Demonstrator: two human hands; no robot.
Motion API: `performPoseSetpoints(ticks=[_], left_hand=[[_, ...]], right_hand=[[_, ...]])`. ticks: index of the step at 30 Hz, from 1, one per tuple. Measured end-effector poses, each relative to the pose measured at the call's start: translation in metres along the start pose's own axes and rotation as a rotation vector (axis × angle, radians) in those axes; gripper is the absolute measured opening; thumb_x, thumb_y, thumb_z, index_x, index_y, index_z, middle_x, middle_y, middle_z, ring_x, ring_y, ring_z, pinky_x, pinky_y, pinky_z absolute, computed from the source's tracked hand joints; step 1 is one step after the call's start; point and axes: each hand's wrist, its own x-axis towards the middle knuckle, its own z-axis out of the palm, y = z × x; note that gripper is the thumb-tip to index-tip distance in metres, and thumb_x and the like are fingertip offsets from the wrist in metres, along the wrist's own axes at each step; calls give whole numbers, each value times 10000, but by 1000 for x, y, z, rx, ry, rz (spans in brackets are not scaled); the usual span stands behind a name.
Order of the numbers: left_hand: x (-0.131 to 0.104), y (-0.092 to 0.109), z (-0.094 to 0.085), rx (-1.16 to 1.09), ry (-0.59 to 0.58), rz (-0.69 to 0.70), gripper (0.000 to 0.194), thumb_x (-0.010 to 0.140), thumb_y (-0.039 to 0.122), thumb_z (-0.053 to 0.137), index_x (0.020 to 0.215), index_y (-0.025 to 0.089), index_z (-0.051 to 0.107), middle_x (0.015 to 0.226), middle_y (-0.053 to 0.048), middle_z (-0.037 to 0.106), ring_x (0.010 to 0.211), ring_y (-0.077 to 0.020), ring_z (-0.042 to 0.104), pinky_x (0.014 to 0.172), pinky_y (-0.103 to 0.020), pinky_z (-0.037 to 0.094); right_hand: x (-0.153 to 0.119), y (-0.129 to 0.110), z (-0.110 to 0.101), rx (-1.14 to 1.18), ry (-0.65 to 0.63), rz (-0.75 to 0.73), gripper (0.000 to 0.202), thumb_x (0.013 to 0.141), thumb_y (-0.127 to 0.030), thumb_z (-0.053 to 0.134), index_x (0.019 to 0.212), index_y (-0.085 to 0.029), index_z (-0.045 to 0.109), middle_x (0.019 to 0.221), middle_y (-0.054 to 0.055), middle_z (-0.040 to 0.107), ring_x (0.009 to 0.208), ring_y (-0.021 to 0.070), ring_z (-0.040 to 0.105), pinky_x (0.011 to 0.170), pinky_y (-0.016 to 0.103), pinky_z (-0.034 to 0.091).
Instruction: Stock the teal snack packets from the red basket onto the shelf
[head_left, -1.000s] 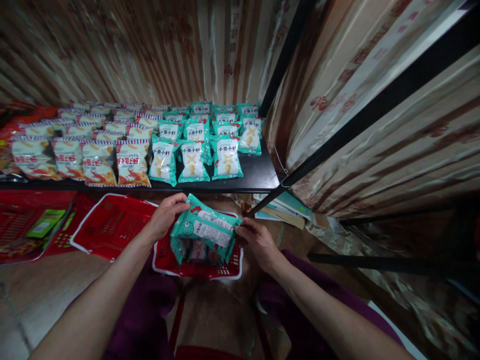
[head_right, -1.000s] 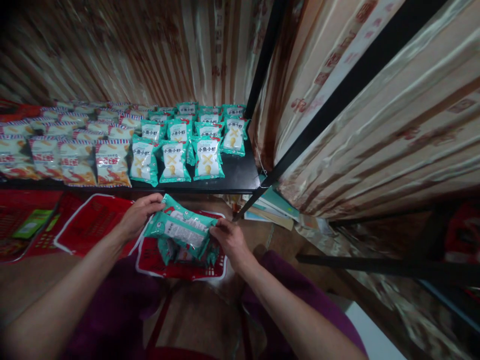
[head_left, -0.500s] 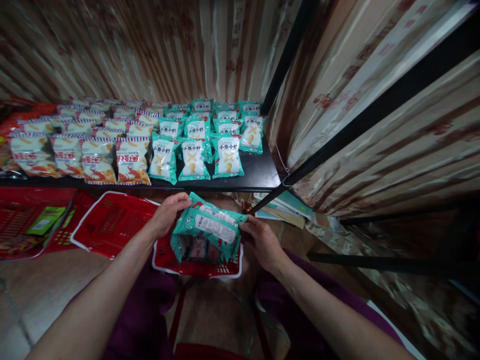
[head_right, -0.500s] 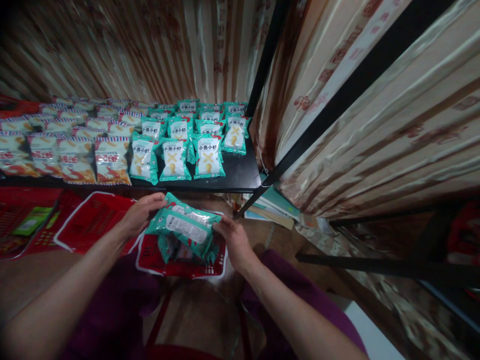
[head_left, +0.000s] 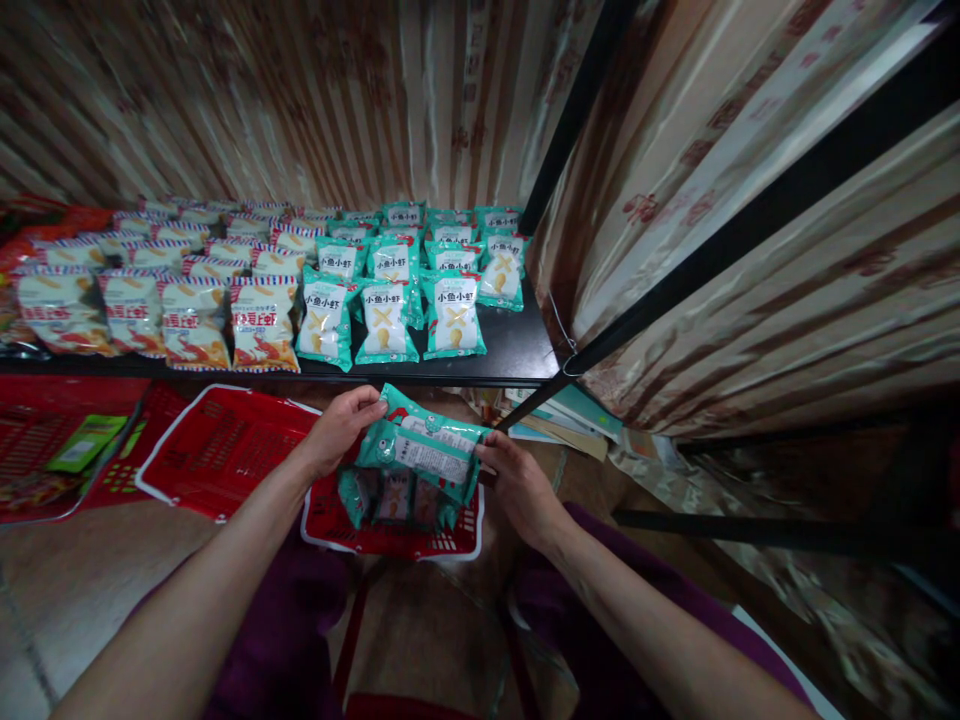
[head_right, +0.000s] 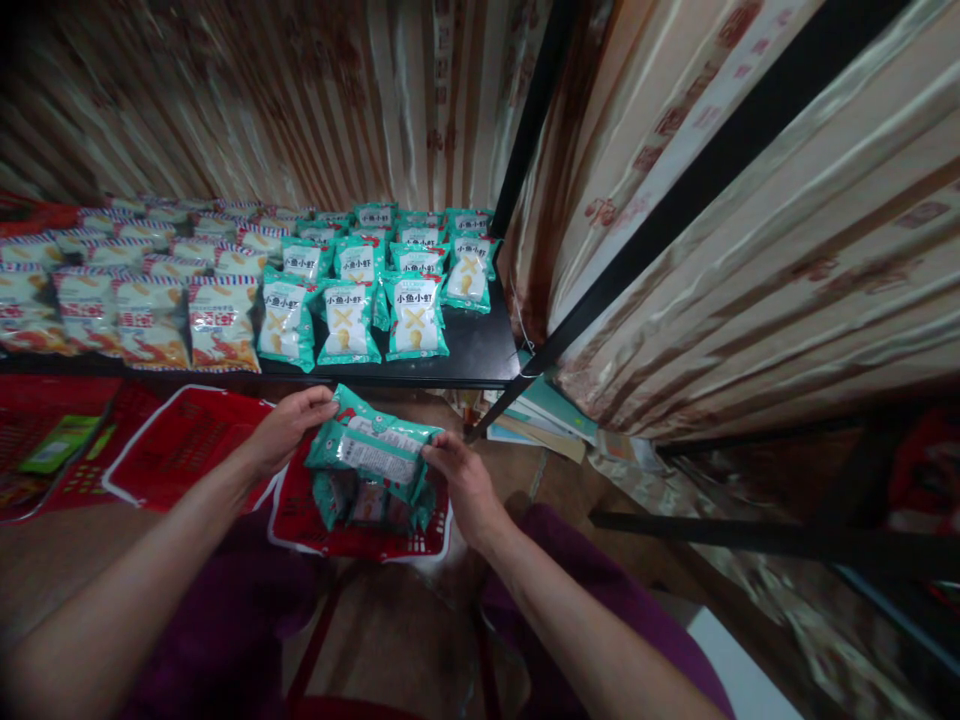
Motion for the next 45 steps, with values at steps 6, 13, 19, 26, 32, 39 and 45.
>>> performPoseSetpoints(ticks=[6, 13, 19, 26, 32, 39, 45], left_hand=[[0, 0, 1, -1, 8, -5, 323, 636, 451, 687, 654, 170, 528, 596, 49, 486, 557, -92, 419, 538, -217, 338], [0, -1, 1, -11, 0, -42, 305, 649, 443, 675, 676, 171, 540, 602, 44, 492, 551, -94, 439, 516, -213, 353], [0, 0, 3, -10, -1, -67, 305, 611, 423, 698, 639, 171, 528, 558, 60, 468, 507, -84, 403, 491, -213, 331], [3, -1, 5, -59, 39, -149, 255, 554, 341, 670, 540, 184, 469, 502, 67, 440, 489, -87, 403, 469, -216, 324], [4, -3, 5, -64, 94, -223, 199, 498, 257, 627, 439, 182, 452, 426, 68, 410, 426, -76, 363, 412, -221, 289], [3, -8, 5, -85, 93, -328, 143, 520, 236, 583, 424, 179, 494, 388, 39, 455, 347, -96, 412, 349, -228, 286], [-1, -3, 5, -119, 36, -375, 176, 546, 313, 632, 498, 173, 536, 409, 18, 521, 343, -122, 493, 339, -220, 332]], right_hand=[[-2, -4, 7, 259, 46, 230, 365, 479, -301, 851, 740, -227, 607, 719, -49, 643, 666, 139, 588, 595, 240, 450], [-2, 1, 6, 218, 76, 247, 377, 481, -316, 847, 745, -235, 590, 761, -50, 648, 700, 142, 589, 600, 235, 441], [5, 14, -5, -144, 8, -56, 602, 686, -433, 721, 1223, -272, 501, 1107, 46, 630, 999, 238, 603, 823, 370, 482], [2, 12, -12, -843, -169, -797, 496, 902, -233, 485, 1383, -320, 396, 1437, 42, 432, 1341, 233, 367, 1113, 453, 296], [-6, 8, -9, -956, -411, -874, 532, 913, -286, 467, 1428, -308, 336, 1472, 62, 381, 1363, 260, 335, 1114, 464, 310], [-5, 16, -9, -1018, -499, -832, 872, 785, -349, 674, 1486, -272, 160, 1533, 122, 246, 1375, 318, 307, 1099, 487, 333], [-4, 21, -8, -932, -469, -746, 737, 847, -251, 590, 1477, -272, 207, 1500, 97, 336, 1354, 279, 358, 1105, 460, 333]])
